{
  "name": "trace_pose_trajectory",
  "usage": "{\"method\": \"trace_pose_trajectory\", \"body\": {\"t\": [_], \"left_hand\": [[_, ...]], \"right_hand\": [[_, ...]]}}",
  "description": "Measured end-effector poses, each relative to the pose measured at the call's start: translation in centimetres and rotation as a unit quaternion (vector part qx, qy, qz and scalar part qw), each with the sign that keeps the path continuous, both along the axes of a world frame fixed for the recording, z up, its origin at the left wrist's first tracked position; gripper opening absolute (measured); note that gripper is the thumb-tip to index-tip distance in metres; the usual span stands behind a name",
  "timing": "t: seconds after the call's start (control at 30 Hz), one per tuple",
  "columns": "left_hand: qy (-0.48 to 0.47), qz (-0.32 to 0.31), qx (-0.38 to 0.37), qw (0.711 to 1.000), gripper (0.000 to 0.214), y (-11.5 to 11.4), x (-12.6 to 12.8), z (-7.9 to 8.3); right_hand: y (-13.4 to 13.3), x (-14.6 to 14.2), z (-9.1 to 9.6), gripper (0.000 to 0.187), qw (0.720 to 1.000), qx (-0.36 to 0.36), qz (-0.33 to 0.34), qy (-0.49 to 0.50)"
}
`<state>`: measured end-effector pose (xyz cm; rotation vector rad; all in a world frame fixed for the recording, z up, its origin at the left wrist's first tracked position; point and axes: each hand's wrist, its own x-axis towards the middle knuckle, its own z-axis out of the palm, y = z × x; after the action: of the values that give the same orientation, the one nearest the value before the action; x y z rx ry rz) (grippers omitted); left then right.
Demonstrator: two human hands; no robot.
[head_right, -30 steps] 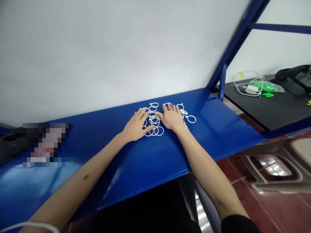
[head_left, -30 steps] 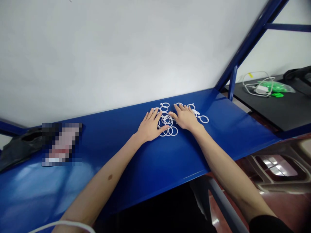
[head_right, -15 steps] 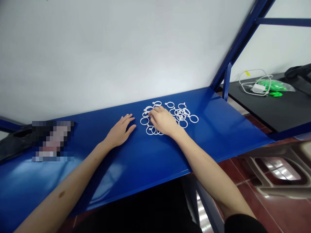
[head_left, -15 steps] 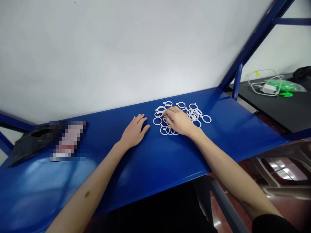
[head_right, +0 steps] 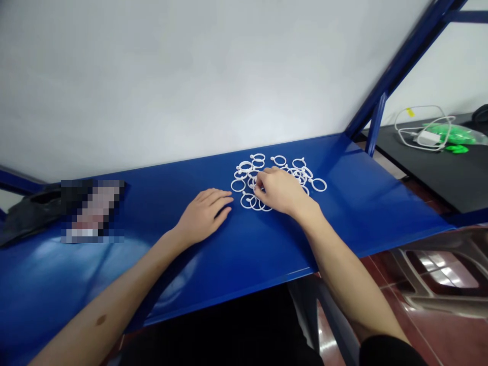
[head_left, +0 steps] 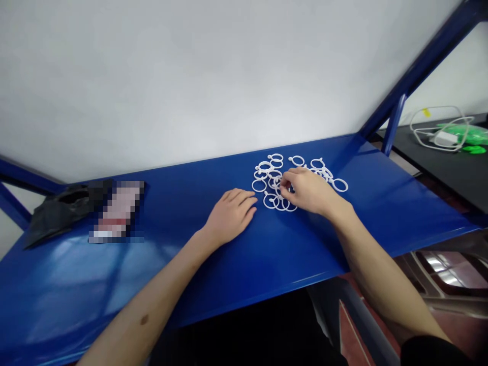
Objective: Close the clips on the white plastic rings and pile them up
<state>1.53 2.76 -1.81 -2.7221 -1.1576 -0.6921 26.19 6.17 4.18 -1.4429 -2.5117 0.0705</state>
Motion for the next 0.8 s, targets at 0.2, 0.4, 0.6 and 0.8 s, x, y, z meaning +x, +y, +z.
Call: {"method": "trace_pose_trajectory", "body": {"t": [0.2, 0.4, 0.6, 0.8], "left_hand": [[0.025, -0.078, 0.006, 0.997, 0.034, -1.2, 2.7, -0.1], [0.013, -0.059, -0.034, 0.998, 0.026, -0.9, 1.6, 0.2], [0.019, -0.022, -0.058, 0.998, 0.024, -0.8, 1.0, 0.4], [0.011, -0.020, -0.044, 0.999, 0.018, -0.5, 0.8, 0.3]], "right_hand": [[-0.9, -0.1, -0.2, 0.019, 0.993, -0.060, -0.064, -0.076], [-0.9, -1.1, -1.0, 0.020, 0.996, -0.083, -0.029, -0.030], [-1.2, -1.7, -0.7, 0.017, 0.994, -0.104, -0.011, 0.035], [-1.2, -0.5, 0.5, 0.016, 0.995, -0.093, -0.045, -0.004]]}}
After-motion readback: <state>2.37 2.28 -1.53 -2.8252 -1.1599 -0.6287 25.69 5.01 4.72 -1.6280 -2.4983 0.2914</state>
